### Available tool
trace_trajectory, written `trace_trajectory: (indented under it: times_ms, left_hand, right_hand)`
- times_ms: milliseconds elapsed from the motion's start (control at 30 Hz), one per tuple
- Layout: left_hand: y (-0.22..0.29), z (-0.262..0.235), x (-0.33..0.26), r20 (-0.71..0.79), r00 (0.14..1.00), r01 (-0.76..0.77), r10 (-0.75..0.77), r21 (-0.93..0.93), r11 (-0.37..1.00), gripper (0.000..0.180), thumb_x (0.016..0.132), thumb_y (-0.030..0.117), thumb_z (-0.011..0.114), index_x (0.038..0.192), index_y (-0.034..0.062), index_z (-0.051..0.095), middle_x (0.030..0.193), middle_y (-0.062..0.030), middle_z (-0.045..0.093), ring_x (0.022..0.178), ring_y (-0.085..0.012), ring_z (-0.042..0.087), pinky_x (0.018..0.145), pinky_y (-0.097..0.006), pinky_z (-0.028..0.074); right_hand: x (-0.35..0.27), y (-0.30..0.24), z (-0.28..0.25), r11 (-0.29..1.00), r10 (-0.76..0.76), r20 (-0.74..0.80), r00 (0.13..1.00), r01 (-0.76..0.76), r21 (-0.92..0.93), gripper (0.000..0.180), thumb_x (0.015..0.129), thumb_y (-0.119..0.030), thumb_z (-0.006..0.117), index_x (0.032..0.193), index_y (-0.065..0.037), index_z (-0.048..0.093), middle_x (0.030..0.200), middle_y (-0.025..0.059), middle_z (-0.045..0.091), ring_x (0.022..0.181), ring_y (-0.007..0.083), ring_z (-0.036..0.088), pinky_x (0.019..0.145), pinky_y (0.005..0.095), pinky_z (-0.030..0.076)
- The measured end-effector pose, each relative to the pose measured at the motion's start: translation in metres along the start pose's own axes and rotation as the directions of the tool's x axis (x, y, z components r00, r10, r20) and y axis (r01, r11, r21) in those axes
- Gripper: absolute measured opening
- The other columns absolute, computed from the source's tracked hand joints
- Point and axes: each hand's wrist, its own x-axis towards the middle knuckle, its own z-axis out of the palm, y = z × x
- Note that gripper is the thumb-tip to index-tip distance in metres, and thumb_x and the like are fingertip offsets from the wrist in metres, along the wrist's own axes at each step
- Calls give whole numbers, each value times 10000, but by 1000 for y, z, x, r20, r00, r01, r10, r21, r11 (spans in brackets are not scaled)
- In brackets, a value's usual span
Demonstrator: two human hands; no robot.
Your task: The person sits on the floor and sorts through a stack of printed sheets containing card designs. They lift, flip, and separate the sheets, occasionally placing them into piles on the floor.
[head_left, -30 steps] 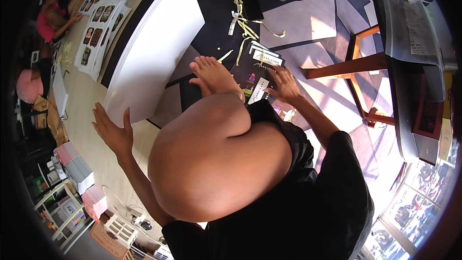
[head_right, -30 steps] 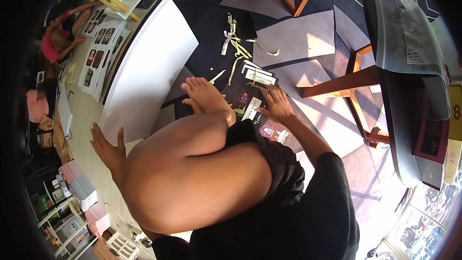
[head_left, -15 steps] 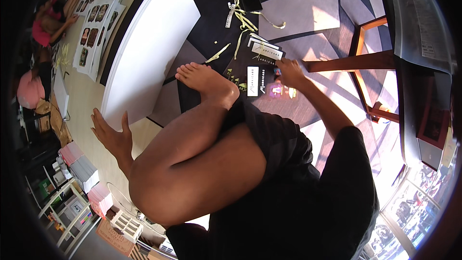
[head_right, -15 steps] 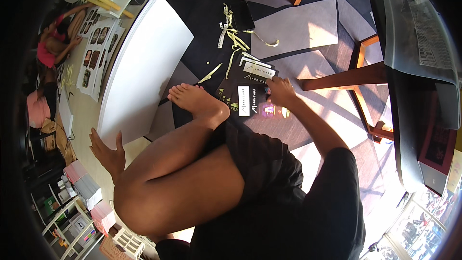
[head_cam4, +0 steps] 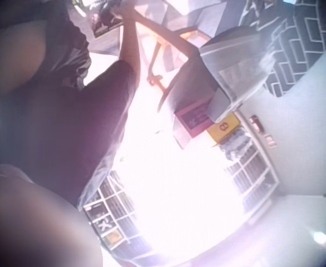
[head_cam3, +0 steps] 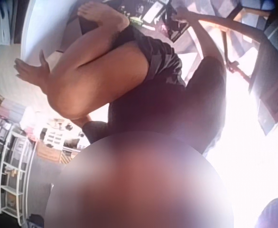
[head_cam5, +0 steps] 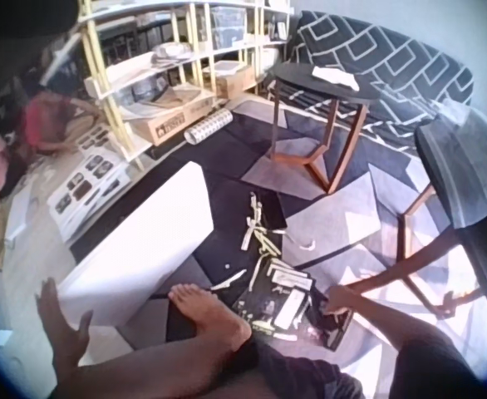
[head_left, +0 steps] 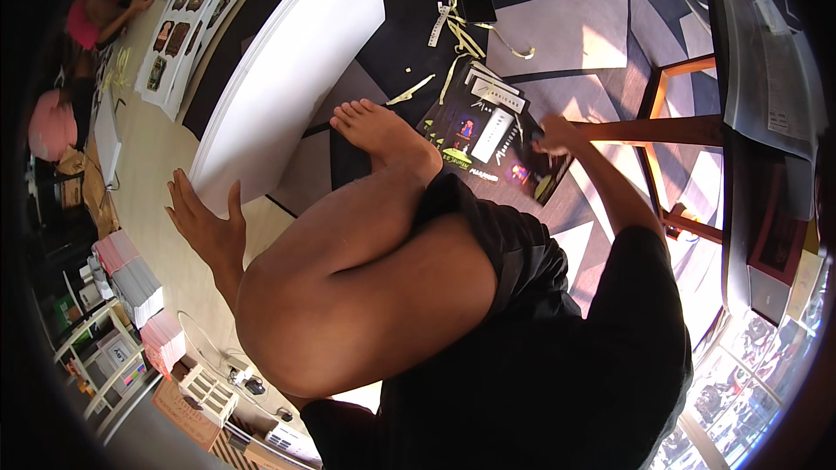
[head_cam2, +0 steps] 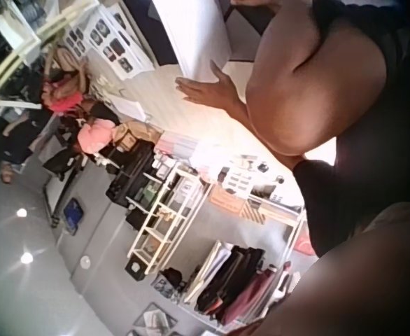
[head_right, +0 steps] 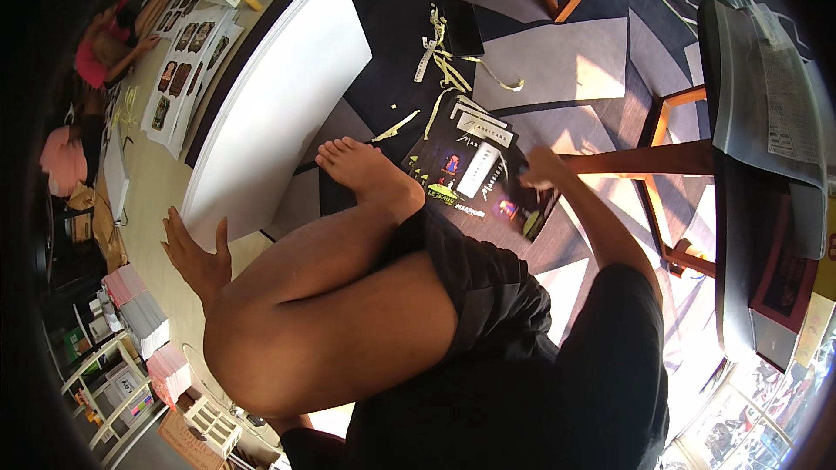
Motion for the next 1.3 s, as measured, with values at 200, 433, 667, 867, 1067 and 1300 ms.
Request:
trace_trajectory:
  times_ms: [200, 433, 667, 867, 1067, 1300]
  left_hand:
    - [0, 0, 0, -26, 999, 31, -30, 60, 998, 849, 865, 482, 724, 1492, 48, 351, 1493, -179, 437, 1417, -384, 361, 1175, -584, 231]
    - [-1, 7, 8, -8, 1000, 28, -27, 71, 997, 857, 872, 502, 707, 1492, 39, 342, 1506, -163, 424, 1425, -376, 352, 1174, -592, 222]
    - [-4, 12, 6, -59, 997, 55, -52, 62, 997, 847, 872, 517, 698, 1490, 51, 352, 1503, -154, 430, 1429, -366, 350, 1179, -592, 210]
    - [-6, 14, 6, -112, 993, 39, -35, 35, 999, 846, 857, 531, 708, 1481, 63, 379, 1490, -148, 452, 1416, -361, 372, 1176, -591, 216]
    - [-11, 8, 3, -107, 993, 60, -55, 51, 997, 840, 864, 527, 701, 1481, 54, 381, 1492, -153, 452, 1419, -361, 368, 1176, -588, 215]
    - [-14, 7, 5, -93, 995, 36, -35, 7, 999, 817, 893, 462, 688, 1498, 32, 349, 1509, -155, 428, 1442, -331, 344, 1189, -564, 197]
  right_hand:
    - [-36, 10, 107, 491, 451, -25, 892, -224, 842, 559, 713, -481, 812, 966, 14, 745, 891, 218, 726, 846, 313, 725, 703, 402, 559]
    - [11, -111, 54, 261, 828, 27, 561, -426, 866, 913, 676, -495, 814, 1292, 115, 526, 1273, 236, 569, 1165, 389, 588, 1007, 442, 483]
    - [35, -178, -5, 103, 900, 182, 396, -598, 795, 1133, 555, -546, 920, 1338, 58, 368, 1310, 245, 508, 1253, 366, 514, 1016, 433, 475]
    - [54, -161, 10, 97, 909, 150, 390, -546, 832, 1055, 519, -487, 961, 1266, 61, 457, 1286, 180, 564, 1266, 308, 515, 1022, 386, 488]
    - [46, -174, -4, 146, 931, 56, 361, -508, 849, 820, 585, -421, 943, 1165, 59, 621, 1167, 135, 677, 1080, 263, 673, 917, 388, 548]
    - [1, -118, -28, 507, 607, -217, 765, -162, 846, 453, 711, -323, 838, 1003, -1, 711, 958, 215, 730, 901, 339, 722, 773, 431, 580]
